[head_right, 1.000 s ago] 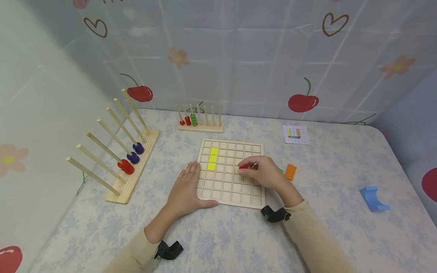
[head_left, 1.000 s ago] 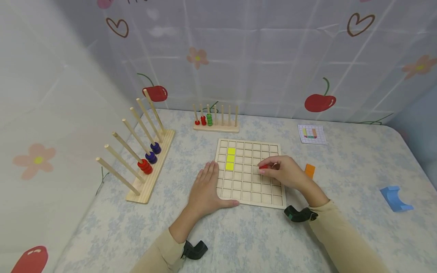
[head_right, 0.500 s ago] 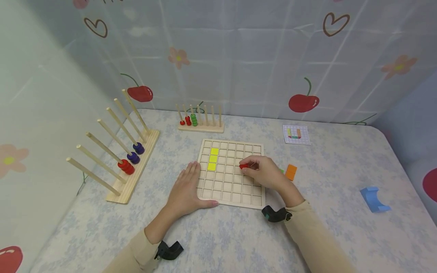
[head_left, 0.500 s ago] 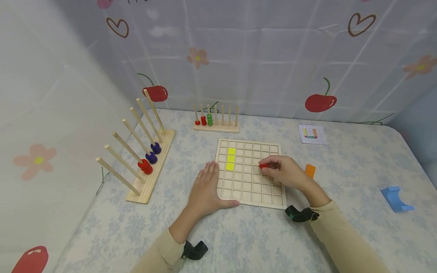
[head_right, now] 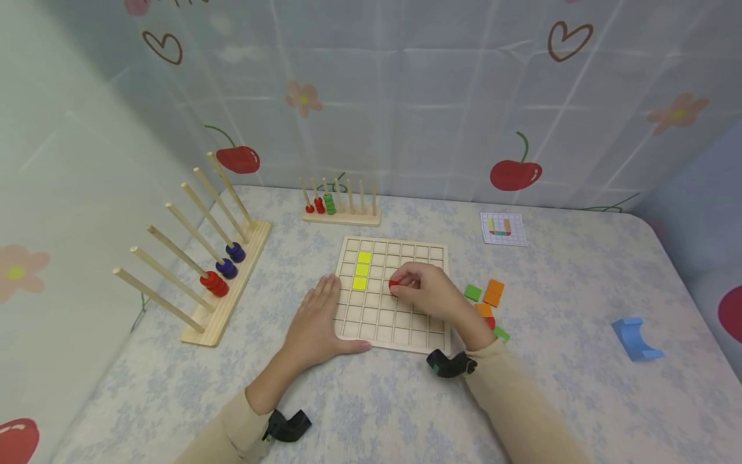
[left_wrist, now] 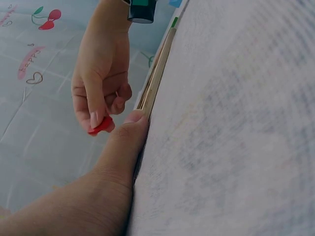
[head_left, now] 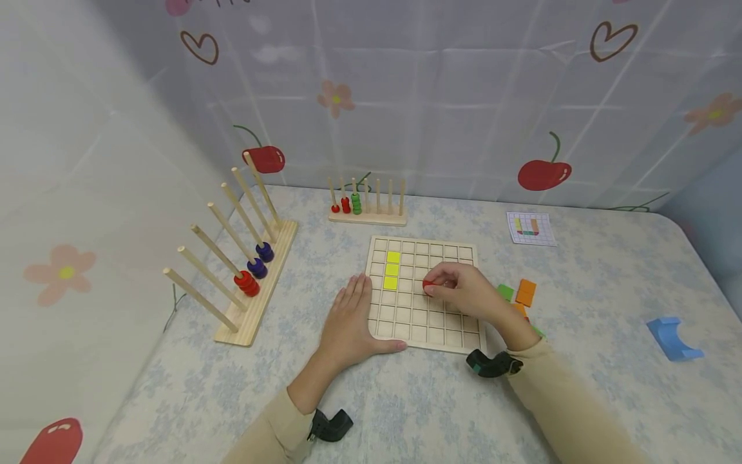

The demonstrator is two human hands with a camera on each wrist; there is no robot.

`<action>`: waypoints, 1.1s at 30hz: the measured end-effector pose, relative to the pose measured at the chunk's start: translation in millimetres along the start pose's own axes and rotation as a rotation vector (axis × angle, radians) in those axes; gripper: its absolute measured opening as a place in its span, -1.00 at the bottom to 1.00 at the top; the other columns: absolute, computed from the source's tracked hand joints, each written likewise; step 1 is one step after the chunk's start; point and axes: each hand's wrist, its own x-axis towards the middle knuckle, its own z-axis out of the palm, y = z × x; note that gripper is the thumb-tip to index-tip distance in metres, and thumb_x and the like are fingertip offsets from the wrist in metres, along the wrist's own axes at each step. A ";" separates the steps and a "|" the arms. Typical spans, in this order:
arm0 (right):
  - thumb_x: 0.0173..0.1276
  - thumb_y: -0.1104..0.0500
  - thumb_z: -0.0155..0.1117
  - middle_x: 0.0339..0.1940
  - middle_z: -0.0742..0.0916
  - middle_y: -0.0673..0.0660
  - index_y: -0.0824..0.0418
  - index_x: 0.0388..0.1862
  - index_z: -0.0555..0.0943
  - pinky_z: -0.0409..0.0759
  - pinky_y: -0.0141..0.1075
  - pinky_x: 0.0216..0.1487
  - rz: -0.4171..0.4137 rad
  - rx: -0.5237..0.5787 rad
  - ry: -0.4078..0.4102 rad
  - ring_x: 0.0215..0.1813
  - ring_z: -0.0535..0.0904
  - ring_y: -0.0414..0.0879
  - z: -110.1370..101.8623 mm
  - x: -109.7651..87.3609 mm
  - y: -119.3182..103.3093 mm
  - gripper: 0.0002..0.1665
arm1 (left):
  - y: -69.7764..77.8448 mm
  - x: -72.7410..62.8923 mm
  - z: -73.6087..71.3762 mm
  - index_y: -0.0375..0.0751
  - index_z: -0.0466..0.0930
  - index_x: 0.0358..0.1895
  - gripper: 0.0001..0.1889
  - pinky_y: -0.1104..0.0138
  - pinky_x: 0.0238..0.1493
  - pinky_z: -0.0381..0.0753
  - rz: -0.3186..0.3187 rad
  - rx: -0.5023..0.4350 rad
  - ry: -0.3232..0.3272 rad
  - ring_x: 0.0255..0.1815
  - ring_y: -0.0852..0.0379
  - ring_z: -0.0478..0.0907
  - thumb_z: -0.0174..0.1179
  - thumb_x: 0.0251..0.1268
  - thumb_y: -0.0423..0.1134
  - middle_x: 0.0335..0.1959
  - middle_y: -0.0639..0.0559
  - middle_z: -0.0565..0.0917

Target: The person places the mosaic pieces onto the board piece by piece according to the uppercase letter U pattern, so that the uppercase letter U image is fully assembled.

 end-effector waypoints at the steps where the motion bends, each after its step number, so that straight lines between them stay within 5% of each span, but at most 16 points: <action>1: 0.34 0.10 0.39 -0.33 0.74 0.02 0.03 -0.19 0.69 0.54 -0.35 -0.42 -0.004 0.002 -0.001 -0.40 0.55 -0.09 2.7 1.5 -1.5 -0.90 | 0.0 -0.1 -0.1 -0.27 -0.24 0.60 0.52 0.11 0.65 -0.20 0.000 0.000 0.001 0.68 0.02 -0.29 0.13 -0.31 0.74 0.66 -0.11 -0.15; 18: 0.28 0.09 0.44 -0.37 0.76 -0.07 -0.01 -0.29 0.71 0.56 -0.31 -0.30 0.000 -0.043 0.052 -0.37 0.61 -0.17 52.8 21.0 -23.1 -0.94 | -0.3 0.0 0.6 -0.26 -0.24 0.60 0.50 0.09 0.65 -0.18 0.011 -0.002 -0.005 0.68 0.02 -0.29 0.11 -0.28 0.74 0.66 -0.10 -0.16; 33: 0.30 0.03 0.43 -0.38 0.75 -0.11 -0.04 -0.34 0.71 0.50 -0.30 -0.28 0.026 -0.115 0.129 -0.37 0.56 -0.20 67.8 25.5 -27.9 -0.93 | -1.5 -0.4 0.2 -0.26 -0.23 0.60 0.49 0.09 0.65 -0.16 0.019 0.019 0.006 0.68 0.02 -0.26 0.09 -0.26 0.74 0.65 -0.10 -0.14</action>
